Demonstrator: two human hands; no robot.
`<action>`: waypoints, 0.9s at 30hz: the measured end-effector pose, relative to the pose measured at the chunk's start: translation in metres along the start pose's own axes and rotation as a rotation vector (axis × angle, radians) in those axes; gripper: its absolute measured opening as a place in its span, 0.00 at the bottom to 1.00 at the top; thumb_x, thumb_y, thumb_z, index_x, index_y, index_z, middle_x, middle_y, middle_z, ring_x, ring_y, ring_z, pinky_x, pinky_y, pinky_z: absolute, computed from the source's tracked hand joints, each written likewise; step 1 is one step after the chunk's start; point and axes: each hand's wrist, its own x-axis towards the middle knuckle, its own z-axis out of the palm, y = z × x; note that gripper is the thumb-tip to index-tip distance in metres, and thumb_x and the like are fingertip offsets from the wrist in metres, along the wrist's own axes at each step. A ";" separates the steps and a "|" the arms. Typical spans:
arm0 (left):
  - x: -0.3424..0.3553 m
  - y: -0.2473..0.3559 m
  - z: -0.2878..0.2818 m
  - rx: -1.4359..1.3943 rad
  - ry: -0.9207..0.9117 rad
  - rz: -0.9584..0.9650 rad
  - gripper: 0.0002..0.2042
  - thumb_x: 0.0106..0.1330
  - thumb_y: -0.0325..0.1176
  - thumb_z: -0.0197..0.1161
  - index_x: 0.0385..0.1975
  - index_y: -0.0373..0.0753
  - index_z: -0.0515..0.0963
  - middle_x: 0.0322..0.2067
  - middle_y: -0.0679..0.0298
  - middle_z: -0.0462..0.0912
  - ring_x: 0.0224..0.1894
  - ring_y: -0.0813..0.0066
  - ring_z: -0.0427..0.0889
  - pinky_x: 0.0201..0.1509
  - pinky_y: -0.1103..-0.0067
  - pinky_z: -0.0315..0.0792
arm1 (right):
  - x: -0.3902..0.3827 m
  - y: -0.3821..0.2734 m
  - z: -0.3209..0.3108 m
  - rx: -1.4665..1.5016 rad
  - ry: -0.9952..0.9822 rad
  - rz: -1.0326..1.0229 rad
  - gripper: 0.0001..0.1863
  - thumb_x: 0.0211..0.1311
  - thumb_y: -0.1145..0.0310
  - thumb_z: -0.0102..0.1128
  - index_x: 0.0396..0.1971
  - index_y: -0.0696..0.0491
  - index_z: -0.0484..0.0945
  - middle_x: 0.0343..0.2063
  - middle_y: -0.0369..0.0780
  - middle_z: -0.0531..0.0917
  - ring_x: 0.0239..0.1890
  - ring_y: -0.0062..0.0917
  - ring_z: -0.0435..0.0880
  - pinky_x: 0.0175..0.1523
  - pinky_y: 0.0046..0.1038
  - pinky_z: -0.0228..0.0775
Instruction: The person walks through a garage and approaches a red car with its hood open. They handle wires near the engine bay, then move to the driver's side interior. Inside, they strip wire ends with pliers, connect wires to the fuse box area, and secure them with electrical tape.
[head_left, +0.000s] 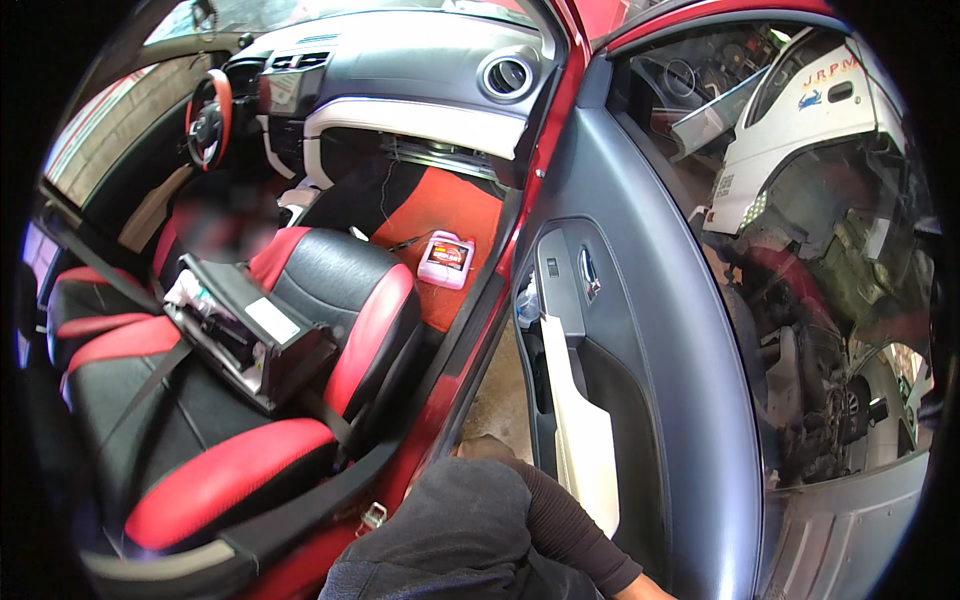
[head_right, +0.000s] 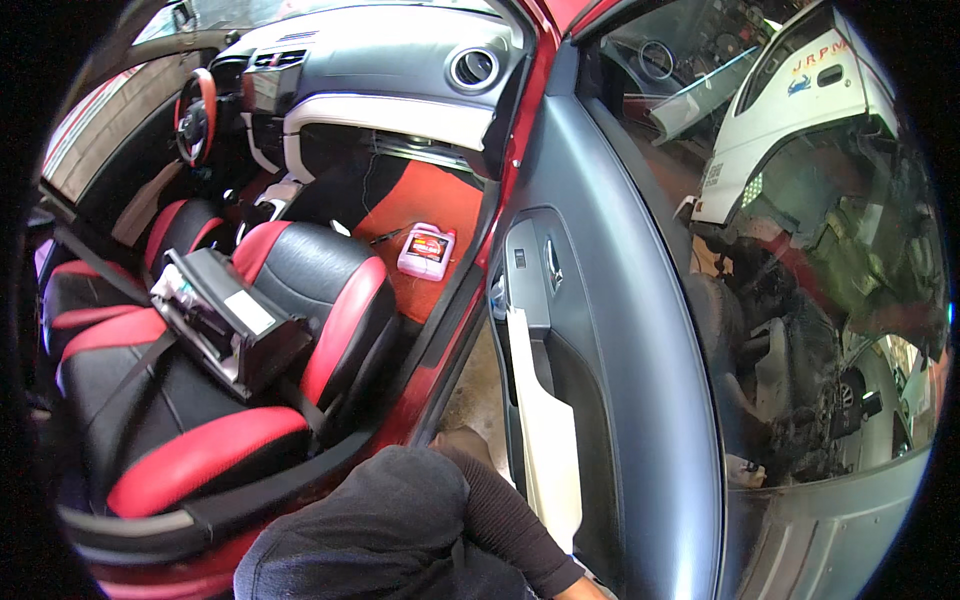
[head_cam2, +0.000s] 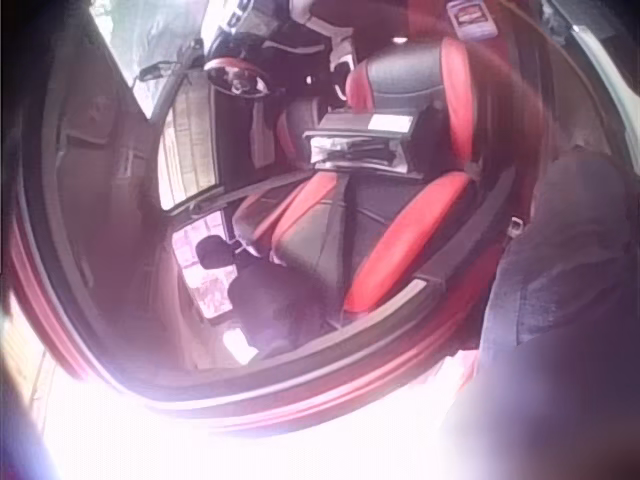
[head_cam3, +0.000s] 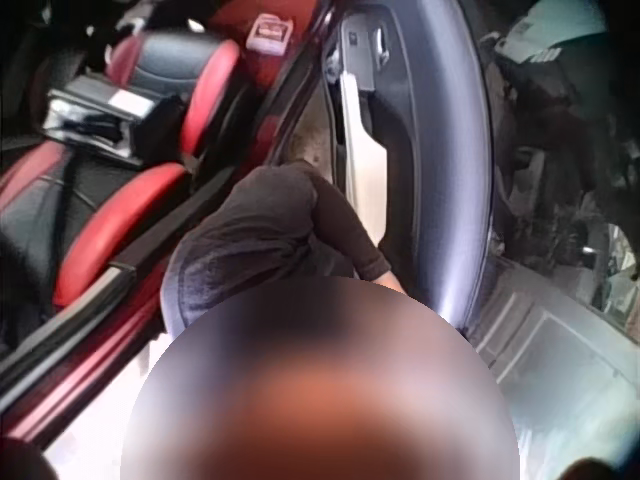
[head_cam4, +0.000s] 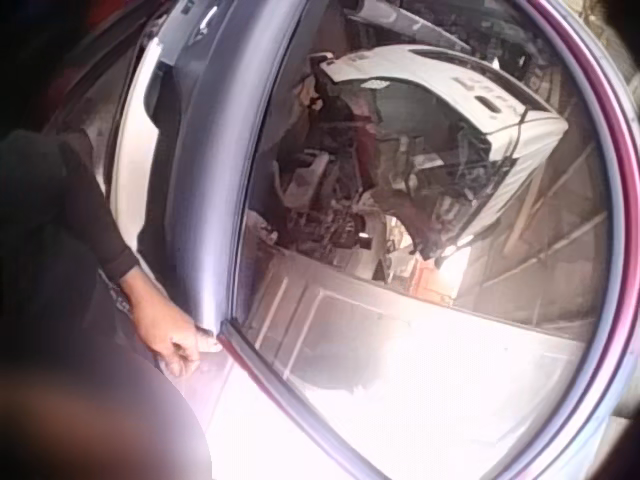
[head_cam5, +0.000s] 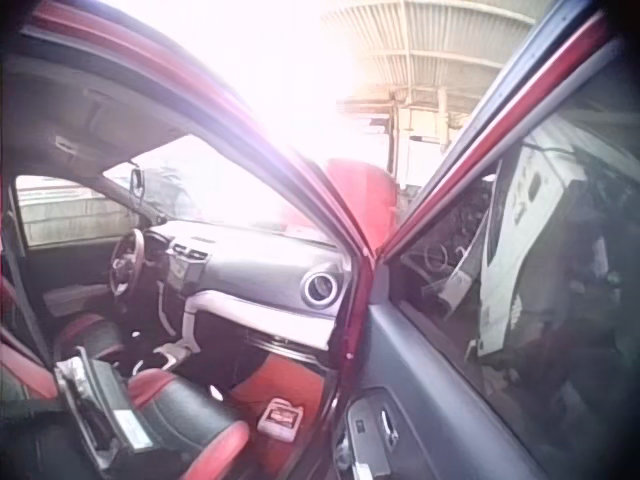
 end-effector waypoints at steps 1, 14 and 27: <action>-0.008 0.013 -0.013 0.030 0.017 0.010 0.12 0.70 0.38 0.70 0.42 0.33 0.85 0.31 0.55 0.86 0.31 0.65 0.82 0.39 0.67 0.74 | 0.001 -0.001 0.009 0.004 -0.006 -0.004 0.26 0.69 0.55 0.69 0.53 0.62 0.76 0.40 0.50 0.86 0.38 0.35 0.87 0.45 0.40 0.85; -0.348 0.196 -0.252 0.232 1.529 0.211 0.11 0.75 0.38 0.63 0.45 0.36 0.78 0.37 0.58 0.86 0.35 0.71 0.86 0.36 0.76 0.81 | 0.027 -0.024 0.115 0.126 -0.229 -0.082 0.25 0.71 0.54 0.67 0.51 0.62 0.76 0.39 0.50 0.86 0.37 0.35 0.87 0.45 0.41 0.85; -0.598 0.179 -0.403 -0.053 1.908 0.483 0.08 0.76 0.37 0.59 0.45 0.41 0.78 0.44 0.56 0.87 0.44 0.63 0.87 0.41 0.69 0.83 | 0.094 -0.022 0.256 0.362 -1.049 -0.060 0.25 0.72 0.53 0.65 0.50 0.62 0.77 0.38 0.50 0.86 0.36 0.36 0.87 0.44 0.41 0.85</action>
